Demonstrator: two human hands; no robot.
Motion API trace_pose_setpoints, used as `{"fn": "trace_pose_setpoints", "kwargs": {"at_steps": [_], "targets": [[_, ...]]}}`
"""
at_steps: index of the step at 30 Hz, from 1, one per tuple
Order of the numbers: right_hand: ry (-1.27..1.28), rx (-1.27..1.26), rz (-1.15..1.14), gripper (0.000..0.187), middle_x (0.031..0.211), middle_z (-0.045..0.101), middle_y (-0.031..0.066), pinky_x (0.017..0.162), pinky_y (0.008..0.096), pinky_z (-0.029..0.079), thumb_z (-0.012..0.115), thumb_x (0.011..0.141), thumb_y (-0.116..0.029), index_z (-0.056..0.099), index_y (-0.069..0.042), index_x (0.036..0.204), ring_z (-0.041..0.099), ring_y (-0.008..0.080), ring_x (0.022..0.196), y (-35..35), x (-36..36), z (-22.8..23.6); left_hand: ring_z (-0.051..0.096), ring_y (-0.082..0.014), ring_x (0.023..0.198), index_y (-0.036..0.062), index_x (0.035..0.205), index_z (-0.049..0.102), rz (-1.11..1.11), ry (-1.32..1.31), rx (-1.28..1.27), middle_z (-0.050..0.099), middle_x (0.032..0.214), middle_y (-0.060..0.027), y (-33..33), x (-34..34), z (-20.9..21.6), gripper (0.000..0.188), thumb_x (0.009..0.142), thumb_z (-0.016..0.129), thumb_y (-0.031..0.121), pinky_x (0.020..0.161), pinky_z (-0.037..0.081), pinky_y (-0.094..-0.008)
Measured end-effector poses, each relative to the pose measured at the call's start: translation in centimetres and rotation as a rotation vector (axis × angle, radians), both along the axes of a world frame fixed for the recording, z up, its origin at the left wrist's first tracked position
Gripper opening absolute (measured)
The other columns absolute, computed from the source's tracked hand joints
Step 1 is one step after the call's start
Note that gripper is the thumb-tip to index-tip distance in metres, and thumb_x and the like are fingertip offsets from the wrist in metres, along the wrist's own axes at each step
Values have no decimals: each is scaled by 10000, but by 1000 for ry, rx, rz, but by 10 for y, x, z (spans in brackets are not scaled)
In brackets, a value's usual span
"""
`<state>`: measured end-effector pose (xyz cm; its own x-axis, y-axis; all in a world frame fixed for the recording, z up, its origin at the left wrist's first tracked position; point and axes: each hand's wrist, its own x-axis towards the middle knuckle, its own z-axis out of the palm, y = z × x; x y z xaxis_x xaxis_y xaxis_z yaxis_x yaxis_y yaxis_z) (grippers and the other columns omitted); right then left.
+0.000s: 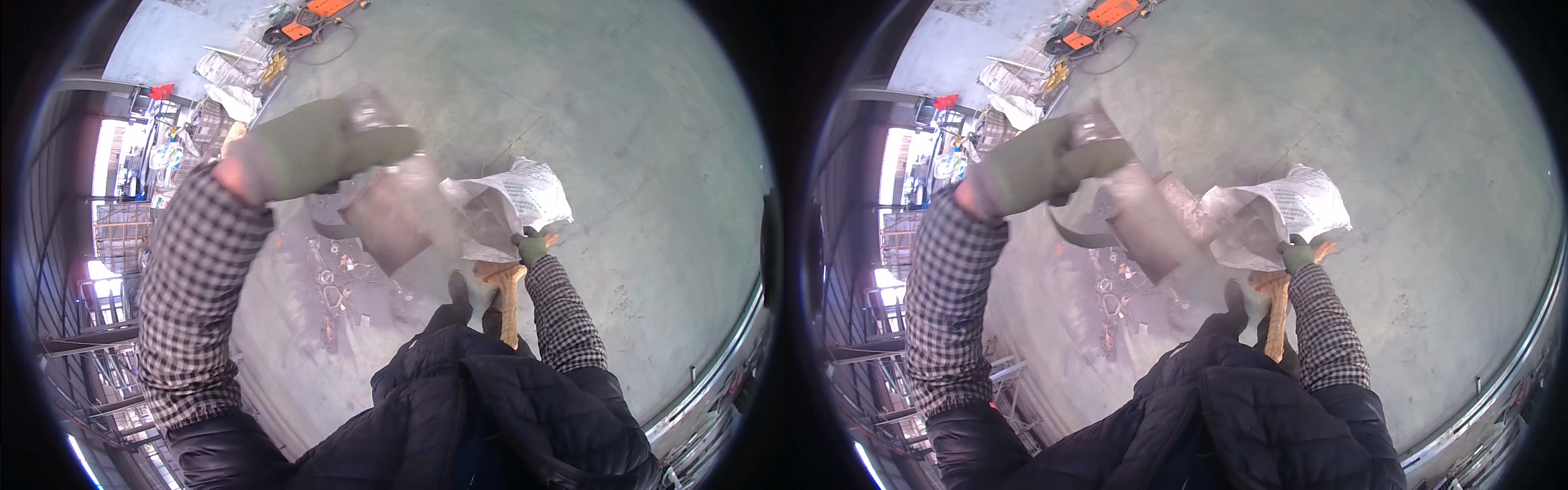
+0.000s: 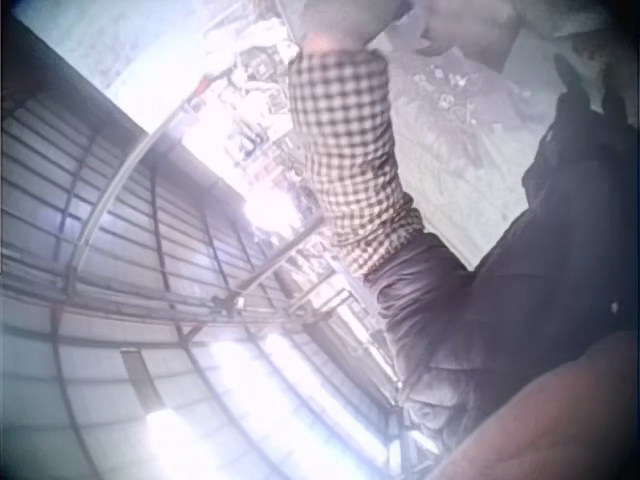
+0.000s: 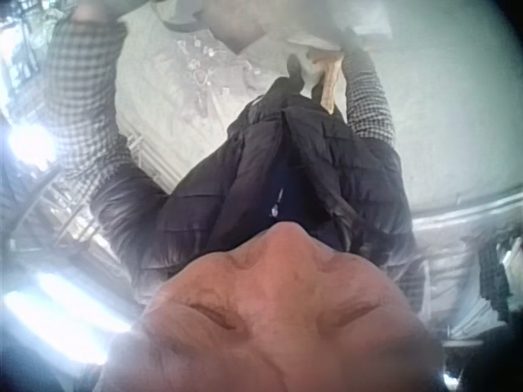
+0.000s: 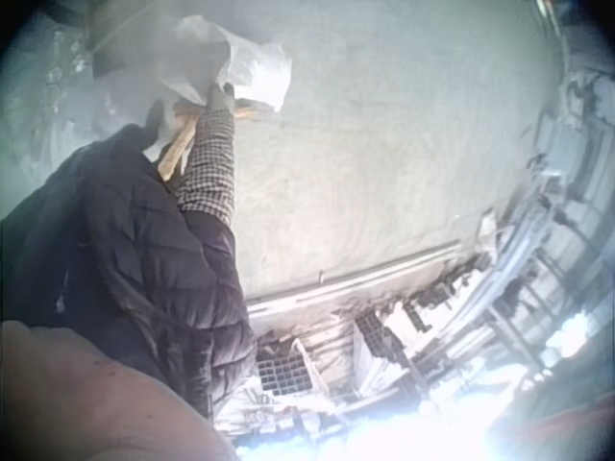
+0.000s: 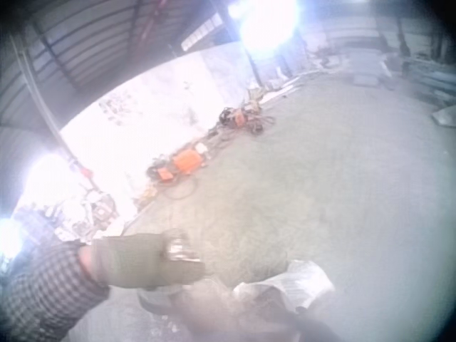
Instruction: The person sweeps debris on a concrete floor using a broom and dustpan, then pours the collected debris into a white sack. The person repeats this cycle multiple times, sweeping different areas and transferring the debris into the sack.
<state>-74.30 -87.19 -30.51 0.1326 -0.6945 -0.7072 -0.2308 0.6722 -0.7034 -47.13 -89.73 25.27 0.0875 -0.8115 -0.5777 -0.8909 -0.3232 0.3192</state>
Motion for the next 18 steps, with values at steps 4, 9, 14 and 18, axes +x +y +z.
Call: {"fn": "trace_pose_setpoints", "kwargs": {"at_steps": [4,9,14,18], "targets": [[-67,59,-64,471,1018,722,118,661,363,523,750,876,-210,629,-1,1281,669,212,818,4,3,-10,591,-131,644,25,983,609,36,102,-48,585,803,-31,46,70,15,409,1033,551,427,616,484,-303],[-91,68,-175,487,1042,731,105,598,386,545,730,876,-224,618,-26,1307,698,224,798,-2,-3,-12,642,-174,865,13,1065,606,198,51,-93,622,888,-58,154,206,-2,598,1011,543,605,765,518,-324],[5,115,-187,469,1091,727,127,634,393,558,704,889,-186,608,4,1307,708,247,858,-9,0,28,640,-148,776,42,988,655,636,385,-170,678,862,-52,266,276,-78,470,1029,585,506,703,504,-296],[121,112,-202,556,1212,691,162,680,419,570,688,920,-226,540,23,1395,700,274,967,-6,16,50,646,-157,758,7,983,666,741,347,-232,681,802,-67,295,264,-179,395,1016,629,400,733,507,-318]]}}
